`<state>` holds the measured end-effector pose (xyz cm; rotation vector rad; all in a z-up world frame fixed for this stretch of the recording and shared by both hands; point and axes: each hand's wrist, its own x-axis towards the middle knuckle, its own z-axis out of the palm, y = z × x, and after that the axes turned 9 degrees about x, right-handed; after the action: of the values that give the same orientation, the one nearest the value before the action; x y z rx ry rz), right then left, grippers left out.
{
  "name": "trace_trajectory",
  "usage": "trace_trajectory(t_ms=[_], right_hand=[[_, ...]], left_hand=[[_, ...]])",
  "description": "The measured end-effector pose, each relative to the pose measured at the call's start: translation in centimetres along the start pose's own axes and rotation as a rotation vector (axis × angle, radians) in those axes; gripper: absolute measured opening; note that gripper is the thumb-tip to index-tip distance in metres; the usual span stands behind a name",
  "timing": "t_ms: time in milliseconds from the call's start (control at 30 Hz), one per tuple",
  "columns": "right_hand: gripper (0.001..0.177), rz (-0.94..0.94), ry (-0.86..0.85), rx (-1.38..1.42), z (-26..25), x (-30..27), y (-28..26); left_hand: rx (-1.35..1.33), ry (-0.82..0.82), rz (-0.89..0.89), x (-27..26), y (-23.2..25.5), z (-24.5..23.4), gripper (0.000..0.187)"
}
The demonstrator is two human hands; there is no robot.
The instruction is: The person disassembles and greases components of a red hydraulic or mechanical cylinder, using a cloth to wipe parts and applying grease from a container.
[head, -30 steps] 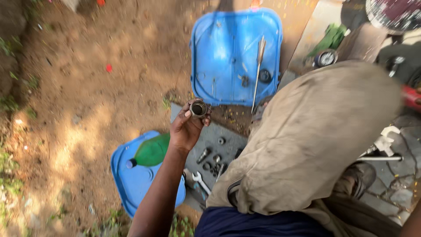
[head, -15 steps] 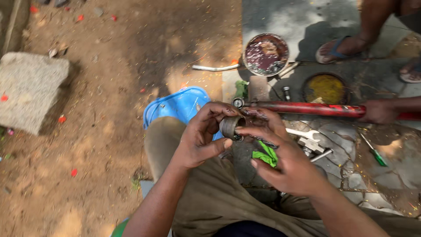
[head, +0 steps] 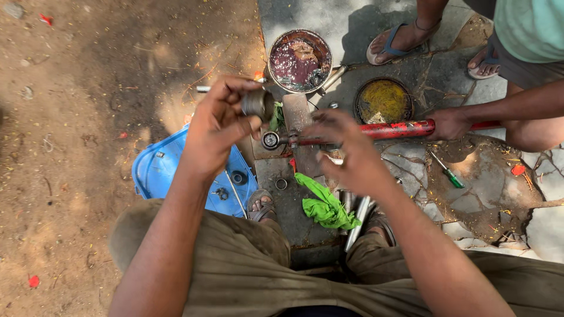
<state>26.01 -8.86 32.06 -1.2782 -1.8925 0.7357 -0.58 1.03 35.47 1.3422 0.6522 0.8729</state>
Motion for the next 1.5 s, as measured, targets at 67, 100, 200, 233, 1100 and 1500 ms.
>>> trace_trajectory(t_ms=[67, 100, 200, 233, 1100, 1500], right_hand=[[0.058, 0.348, 0.091, 0.29, -0.3, 1.5, 6.3], [0.058, 0.434, 0.095, 0.181, -0.4, 2.1, 9.7], [0.057, 0.65, 0.048, 0.017, 0.7, 3.9, 20.4], [0.056, 0.768, -0.006, -0.036, 1.5, 4.4, 23.8], [0.05, 1.094, 0.187, 1.1, 8.7, 9.9, 34.8], [0.054, 0.333, 0.059, 1.26, 2.4, 5.1, 5.7]], left_hand=[[-0.078, 0.071, -0.054, 1.4, -2.0, -0.9, 0.043], [-0.139, 0.132, -0.095, 2.4, -3.1, -1.5, 0.041], [-0.197, 0.289, -0.204, 5.6, -6.0, -1.8, 0.036], [-0.2, 0.296, -0.221, 6.4, -6.8, -1.6, 0.036], [-0.346, 0.122, -0.292, 8.5, -9.3, -2.7, 0.039], [-0.234, -0.12, -0.366, 6.5, -8.8, -1.3, 0.032]])
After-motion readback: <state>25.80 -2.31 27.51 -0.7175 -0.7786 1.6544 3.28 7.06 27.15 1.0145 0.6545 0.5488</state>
